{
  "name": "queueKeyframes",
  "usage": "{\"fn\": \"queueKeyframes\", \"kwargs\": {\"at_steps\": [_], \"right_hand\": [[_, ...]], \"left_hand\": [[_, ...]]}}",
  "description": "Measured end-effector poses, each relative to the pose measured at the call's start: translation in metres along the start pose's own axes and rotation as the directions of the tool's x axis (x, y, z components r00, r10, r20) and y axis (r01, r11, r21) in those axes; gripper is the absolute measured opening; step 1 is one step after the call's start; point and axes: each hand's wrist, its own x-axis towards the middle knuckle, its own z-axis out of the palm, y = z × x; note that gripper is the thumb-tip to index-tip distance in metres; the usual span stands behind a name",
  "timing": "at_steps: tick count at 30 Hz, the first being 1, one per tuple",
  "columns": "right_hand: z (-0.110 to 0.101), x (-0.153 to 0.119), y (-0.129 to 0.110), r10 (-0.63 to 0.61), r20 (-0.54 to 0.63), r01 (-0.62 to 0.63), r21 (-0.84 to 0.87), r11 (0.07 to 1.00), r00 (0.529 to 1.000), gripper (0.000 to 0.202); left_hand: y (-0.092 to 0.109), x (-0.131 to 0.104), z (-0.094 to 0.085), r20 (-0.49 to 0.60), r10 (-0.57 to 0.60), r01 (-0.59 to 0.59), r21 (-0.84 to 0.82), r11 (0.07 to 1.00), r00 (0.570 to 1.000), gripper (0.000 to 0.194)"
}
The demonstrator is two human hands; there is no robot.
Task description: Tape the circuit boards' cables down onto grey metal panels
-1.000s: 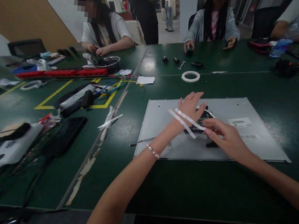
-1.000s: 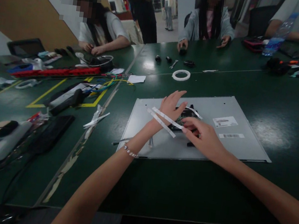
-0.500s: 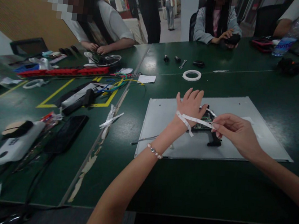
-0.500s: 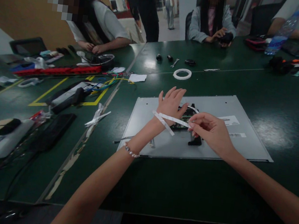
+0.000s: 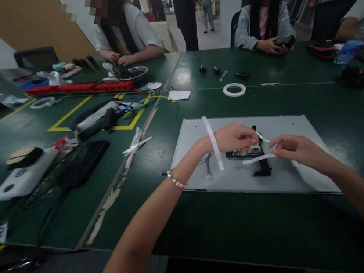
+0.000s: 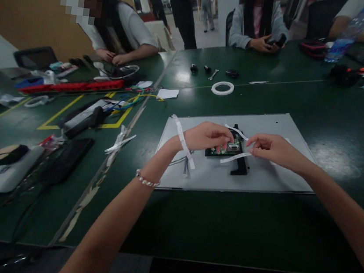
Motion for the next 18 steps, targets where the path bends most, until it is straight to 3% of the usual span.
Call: {"fn": "queueKeyframes", "kwargs": {"at_steps": [3,7,18], "right_hand": [[0.002,0.000,0.000,0.007,0.064,-0.007,-0.009,1.000,0.998,0.037],[0.002,-0.001,0.000,0.025,0.053,-0.022,-0.053,0.998,0.998,0.038],[0.000,0.002,0.003,0.084,0.073,-0.073,-0.139,0.988,0.994,0.043]], "left_hand": [[0.005,0.006,0.012,0.081,0.037,-0.039,0.030,0.999,0.996,0.030],[0.010,0.008,0.019,0.141,0.117,-0.128,0.077,0.989,0.983,0.035],[0.006,0.013,0.026,0.262,0.045,-0.096,0.185,0.978,0.964,0.044]]}}
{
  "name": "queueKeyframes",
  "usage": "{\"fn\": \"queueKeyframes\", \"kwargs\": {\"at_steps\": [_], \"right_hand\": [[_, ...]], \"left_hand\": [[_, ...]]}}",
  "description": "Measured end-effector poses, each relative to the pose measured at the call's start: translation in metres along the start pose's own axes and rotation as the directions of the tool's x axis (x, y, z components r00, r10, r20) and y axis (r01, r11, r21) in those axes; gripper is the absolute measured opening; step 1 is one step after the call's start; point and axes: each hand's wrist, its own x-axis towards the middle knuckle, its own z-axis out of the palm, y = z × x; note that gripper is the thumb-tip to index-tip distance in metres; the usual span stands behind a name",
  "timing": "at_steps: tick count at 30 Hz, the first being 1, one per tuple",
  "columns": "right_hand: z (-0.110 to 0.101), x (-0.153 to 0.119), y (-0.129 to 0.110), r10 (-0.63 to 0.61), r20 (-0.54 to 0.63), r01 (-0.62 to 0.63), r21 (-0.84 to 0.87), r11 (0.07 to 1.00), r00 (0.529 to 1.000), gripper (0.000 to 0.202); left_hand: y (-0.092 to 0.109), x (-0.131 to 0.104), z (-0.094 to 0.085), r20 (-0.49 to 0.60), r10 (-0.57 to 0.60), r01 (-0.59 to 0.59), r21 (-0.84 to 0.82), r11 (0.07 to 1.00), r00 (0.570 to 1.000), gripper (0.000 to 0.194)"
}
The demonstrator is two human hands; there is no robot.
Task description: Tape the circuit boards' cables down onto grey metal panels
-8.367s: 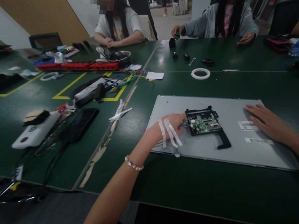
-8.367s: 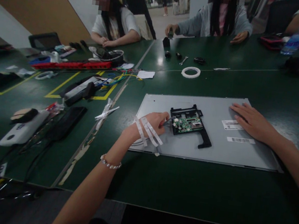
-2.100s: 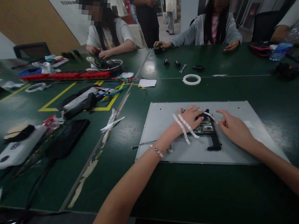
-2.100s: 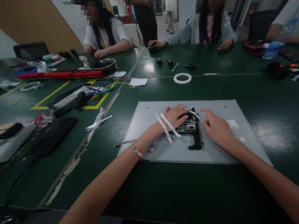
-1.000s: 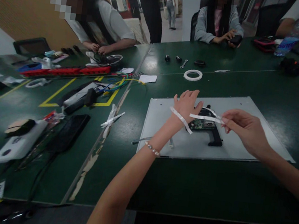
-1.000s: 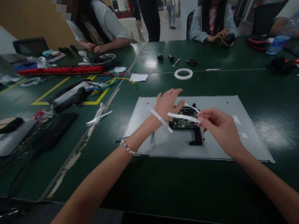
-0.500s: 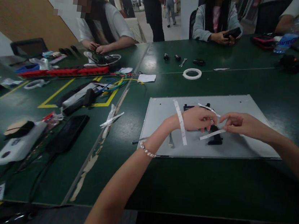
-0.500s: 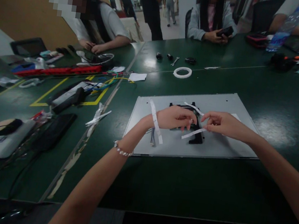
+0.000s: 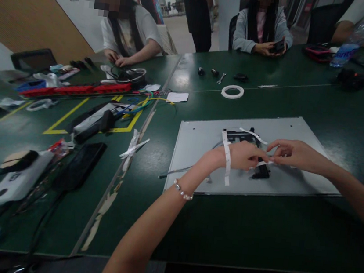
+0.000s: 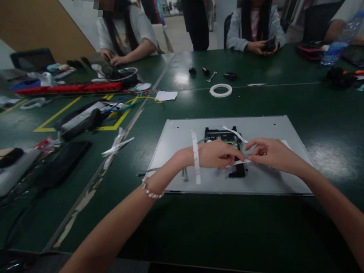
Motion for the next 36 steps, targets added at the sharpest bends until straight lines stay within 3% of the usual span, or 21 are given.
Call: {"fn": "queueKeyframes", "kwargs": {"at_steps": [9,13,19,25,29,34,36], "right_hand": [[0.006,-0.003,-0.013,-0.040,-0.077,0.013,-0.323,0.946,0.996,0.050],[0.011,-0.004,-0.018,-0.039,-0.122,-0.031,-0.527,0.849,0.992,0.049],[0.015,-0.005,-0.020,-0.106,-0.139,-0.030,-0.728,0.685,0.985,0.047],[0.008,-0.007,-0.010,-0.091,-0.190,-0.082,-0.739,0.668,0.978,0.056],[-0.002,-0.006,0.000,-0.064,-0.123,-0.041,-0.699,0.714,0.990,0.058],[-0.015,-0.004,0.009,-0.031,-0.033,0.003,-0.628,0.778,0.999,0.062],[-0.018,-0.005,0.009,-0.029,-0.003,0.022,-0.596,0.803,1.000,0.061]], "left_hand": [[-0.005,0.001,0.005,0.044,0.012,-0.014,0.034,0.999,0.999,0.046],[-0.005,0.002,0.007,0.035,0.032,-0.036,0.110,0.993,0.999,0.044],[0.001,0.002,0.011,0.086,-0.014,0.006,0.094,0.996,0.996,0.044],[0.008,0.000,0.006,0.165,-0.092,0.084,0.055,0.995,0.982,0.051],[0.007,-0.001,0.006,0.137,-0.081,0.081,0.002,0.997,0.987,0.048],[0.010,-0.003,0.009,0.112,-0.166,0.177,-0.105,0.979,0.980,0.060],[0.013,-0.005,0.010,0.108,-0.188,0.201,-0.127,0.971,0.976,0.056]]}}
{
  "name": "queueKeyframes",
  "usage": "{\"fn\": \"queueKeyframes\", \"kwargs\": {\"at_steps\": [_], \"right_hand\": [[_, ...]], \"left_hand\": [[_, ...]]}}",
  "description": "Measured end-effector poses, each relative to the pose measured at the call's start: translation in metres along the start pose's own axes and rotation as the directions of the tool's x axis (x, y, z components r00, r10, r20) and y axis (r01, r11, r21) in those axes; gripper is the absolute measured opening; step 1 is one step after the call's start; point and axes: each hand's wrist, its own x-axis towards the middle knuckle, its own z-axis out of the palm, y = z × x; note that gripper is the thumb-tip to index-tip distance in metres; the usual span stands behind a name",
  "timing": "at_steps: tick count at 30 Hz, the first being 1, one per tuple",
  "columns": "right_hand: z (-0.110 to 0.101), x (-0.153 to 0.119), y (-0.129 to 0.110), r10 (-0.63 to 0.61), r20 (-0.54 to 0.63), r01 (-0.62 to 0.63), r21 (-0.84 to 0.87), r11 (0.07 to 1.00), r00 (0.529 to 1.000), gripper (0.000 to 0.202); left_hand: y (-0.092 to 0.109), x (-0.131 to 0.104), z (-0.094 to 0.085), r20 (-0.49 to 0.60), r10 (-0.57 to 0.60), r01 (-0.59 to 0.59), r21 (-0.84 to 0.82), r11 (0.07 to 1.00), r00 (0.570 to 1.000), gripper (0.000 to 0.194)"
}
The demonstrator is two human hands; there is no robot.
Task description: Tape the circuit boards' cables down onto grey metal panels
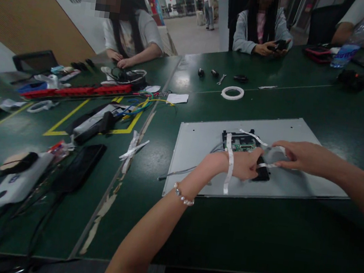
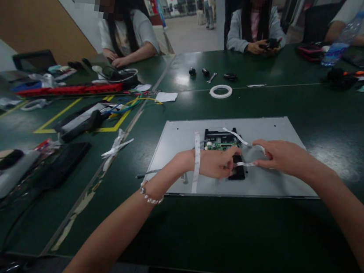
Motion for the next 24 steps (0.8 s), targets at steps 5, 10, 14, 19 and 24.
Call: {"fn": "queueKeyframes", "kwargs": {"at_steps": [5,10,14,19,24], "right_hand": [[-0.005,-0.004,-0.011,-0.060,0.013,0.058,0.109,0.992,0.998,0.042],[-0.005,-0.006,-0.037,-0.191,0.052,0.182,0.152,0.971,0.980,0.026],[0.000,-0.004,-0.045,-0.145,0.040,0.133,0.225,0.965,0.989,0.029],[0.006,-0.002,-0.032,-0.029,0.033,0.022,0.204,0.979,0.999,0.030],[0.006,-0.001,-0.021,0.015,0.011,-0.017,0.109,0.994,1.000,0.037]], "left_hand": [[0.006,-0.003,-0.002,0.023,-0.053,0.052,0.042,0.998,0.998,0.030],[0.005,0.003,-0.005,0.030,-0.104,0.102,0.061,0.993,0.994,0.015],[0.005,0.005,-0.005,0.042,-0.126,0.124,0.066,0.990,0.991,0.020],[0.013,-0.001,-0.007,0.087,-0.140,0.127,0.137,0.982,0.986,0.021],[0.006,-0.006,-0.006,0.095,-0.154,0.142,0.121,0.982,0.983,0.032]]}}
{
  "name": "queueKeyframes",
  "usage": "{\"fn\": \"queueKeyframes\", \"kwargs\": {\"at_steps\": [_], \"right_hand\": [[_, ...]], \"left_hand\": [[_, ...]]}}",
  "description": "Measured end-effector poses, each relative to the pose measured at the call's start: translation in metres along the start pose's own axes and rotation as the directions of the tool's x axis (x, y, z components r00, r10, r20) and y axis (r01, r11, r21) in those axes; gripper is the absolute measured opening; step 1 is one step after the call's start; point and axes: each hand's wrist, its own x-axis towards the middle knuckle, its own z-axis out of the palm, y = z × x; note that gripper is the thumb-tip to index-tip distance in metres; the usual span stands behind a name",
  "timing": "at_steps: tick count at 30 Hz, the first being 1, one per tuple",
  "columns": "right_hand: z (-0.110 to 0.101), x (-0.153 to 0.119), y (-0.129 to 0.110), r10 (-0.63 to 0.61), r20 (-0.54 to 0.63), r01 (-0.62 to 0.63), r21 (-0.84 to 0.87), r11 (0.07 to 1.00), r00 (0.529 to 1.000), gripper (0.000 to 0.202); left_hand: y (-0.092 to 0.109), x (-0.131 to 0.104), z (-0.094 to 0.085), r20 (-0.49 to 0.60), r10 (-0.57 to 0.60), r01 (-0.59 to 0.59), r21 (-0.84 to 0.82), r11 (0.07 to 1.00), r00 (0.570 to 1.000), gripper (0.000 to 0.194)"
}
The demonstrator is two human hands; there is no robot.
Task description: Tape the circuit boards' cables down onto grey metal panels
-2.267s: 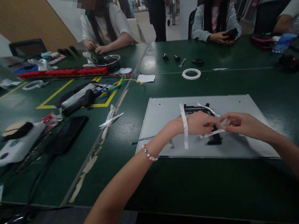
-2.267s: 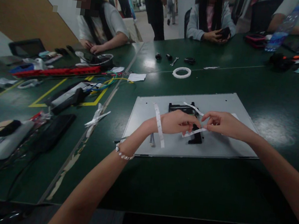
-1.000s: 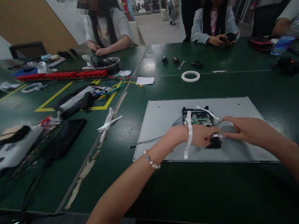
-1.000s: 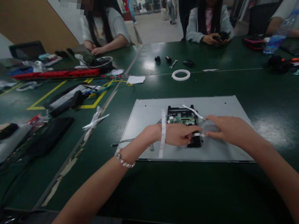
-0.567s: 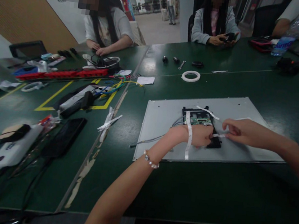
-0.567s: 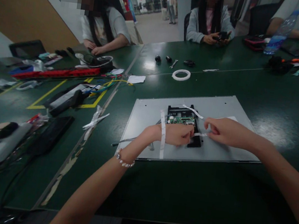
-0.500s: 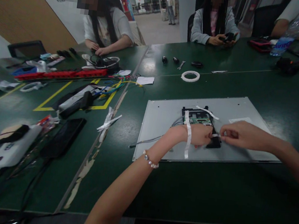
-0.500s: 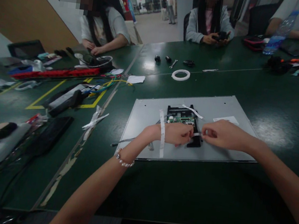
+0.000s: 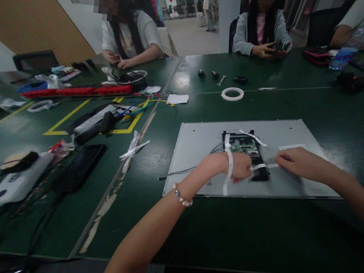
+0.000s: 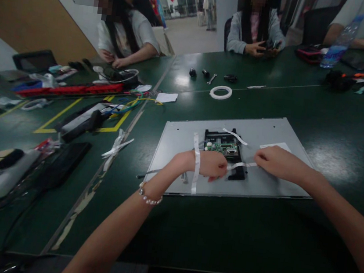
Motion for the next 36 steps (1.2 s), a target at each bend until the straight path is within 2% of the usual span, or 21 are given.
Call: {"fn": "queueKeyframes", "kwargs": {"at_steps": [3,5,8,10,12,14,18,21,24,28,33,36], "right_hand": [[-0.002,-0.001,0.001,0.044,-0.063,-0.049,-0.079,0.996,0.997,0.044],[-0.003,-0.002,-0.004,0.075,-0.132,-0.091,-0.117,0.989,0.988,0.047],[-0.004,-0.006,-0.023,0.073,-0.299,-0.081,-0.015,0.997,0.951,0.043],[-0.001,-0.010,-0.041,0.045,-0.369,0.024,0.179,0.984,0.928,0.038],[0.005,-0.015,-0.059,-0.008,-0.355,0.165,0.413,0.896,0.935,0.030],[0.013,-0.020,-0.073,-0.087,-0.291,0.250,0.590,0.767,0.953,0.025],[0.025,-0.026,-0.090,-0.214,-0.190,0.281,0.771,0.572,0.958,0.040],[0.028,-0.027,-0.097,-0.261,-0.156,0.271,0.825,0.496,0.953,0.032],[0.027,-0.027,-0.100,-0.242,-0.160,0.268,0.806,0.528,0.957,0.018],[0.025,-0.026,-0.097,-0.164,-0.218,0.272,0.810,0.519,0.962,0.017],[0.026,-0.023,-0.091,-0.090,-0.303,0.306,0.808,0.504,0.949,0.016],[0.029,-0.018,-0.086,0.016,-0.353,0.291,0.796,0.531,0.936,0.019]], "left_hand": [[-0.007,0.002,0.000,0.030,-0.004,0.004,0.012,1.000,1.000,0.034],[-0.009,0.002,-0.002,0.010,-0.001,0.001,0.057,0.998,1.000,0.035],[-0.008,0.004,-0.006,-0.170,0.001,0.027,0.162,0.986,0.985,0.032],[-0.006,0.006,-0.007,-0.346,0.007,0.061,0.186,0.981,0.938,0.031],[-0.004,0.009,-0.007,-0.487,-0.007,0.095,0.157,0.983,0.873,0.031],[-0.004,0.011,-0.005,-0.568,-0.030,0.119,0.119,0.986,0.823,0.032],[-0.004,0.011,-0.003,-0.667,-0.084,0.201,0.100,0.975,0.741,0.036],[-0.004,0.010,-0.003,-0.703,-0.121,0.278,0.113,0.954,0.701,0.036],[-0.001,0.010,-0.002,-0.714,-0.137,0.328,0.137,0.935,0.686,0.035],[-0.003,0.006,-0.007,-0.729,-0.186,0.417,0.149,0.897,0.659,0.035],[-0.028,-0.017,-0.021,-0.764,-0.293,0.541,0.087,0.836,0.575,0.031],[-0.049,-0.036,-0.018,-0.758,-0.285,0.506,0.068,0.860,0.586,0.028]]}}
